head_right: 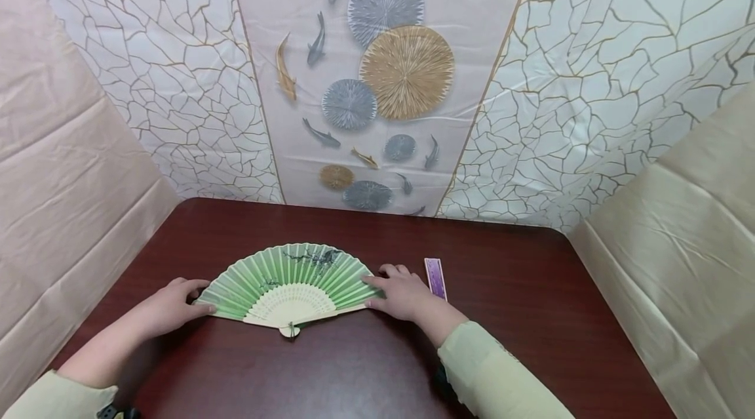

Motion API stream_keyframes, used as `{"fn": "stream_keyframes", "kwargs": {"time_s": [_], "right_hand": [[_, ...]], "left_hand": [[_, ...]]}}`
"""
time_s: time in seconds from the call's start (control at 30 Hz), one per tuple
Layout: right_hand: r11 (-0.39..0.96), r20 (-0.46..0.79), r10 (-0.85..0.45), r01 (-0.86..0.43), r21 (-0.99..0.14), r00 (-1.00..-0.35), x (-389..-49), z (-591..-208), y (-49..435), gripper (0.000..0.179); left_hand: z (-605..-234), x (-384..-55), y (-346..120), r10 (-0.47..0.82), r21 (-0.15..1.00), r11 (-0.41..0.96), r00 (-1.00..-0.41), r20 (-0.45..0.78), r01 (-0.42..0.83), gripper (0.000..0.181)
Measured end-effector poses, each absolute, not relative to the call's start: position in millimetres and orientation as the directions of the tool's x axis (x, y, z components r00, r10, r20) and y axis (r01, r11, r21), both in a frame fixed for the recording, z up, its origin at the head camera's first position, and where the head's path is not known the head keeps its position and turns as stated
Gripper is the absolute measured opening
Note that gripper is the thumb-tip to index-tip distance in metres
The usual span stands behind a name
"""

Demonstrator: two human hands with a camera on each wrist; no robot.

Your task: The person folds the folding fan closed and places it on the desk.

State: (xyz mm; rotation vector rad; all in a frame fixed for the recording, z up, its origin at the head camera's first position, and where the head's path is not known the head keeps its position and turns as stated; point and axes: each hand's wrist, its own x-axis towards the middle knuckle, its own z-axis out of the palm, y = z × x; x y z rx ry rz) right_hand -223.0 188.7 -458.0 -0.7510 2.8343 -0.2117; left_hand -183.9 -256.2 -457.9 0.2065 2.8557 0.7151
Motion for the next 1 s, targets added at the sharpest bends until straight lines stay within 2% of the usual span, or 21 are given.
{"fn": "stream_keyframes", "kwargs": {"time_s": [0.8, 1.0], "right_hand": [[0.874, -0.216, -0.484, -0.455, -0.170, -0.848, -224.9, -456.0, 181.5, 0.054], [0.878, -0.217, -0.476, -0.448, -0.166, -0.852, -225.7, -457.1, 185.0, 0.055]], "left_hand": [[-464.4, -187.8, -254.4, 0.148, 0.552, 0.833, -0.977, -0.154, 0.039, 0.069], [-462.1, -191.6, -257.3, 0.181, 0.639, 0.768, -0.973, -0.144, 0.048, 0.055]]}}
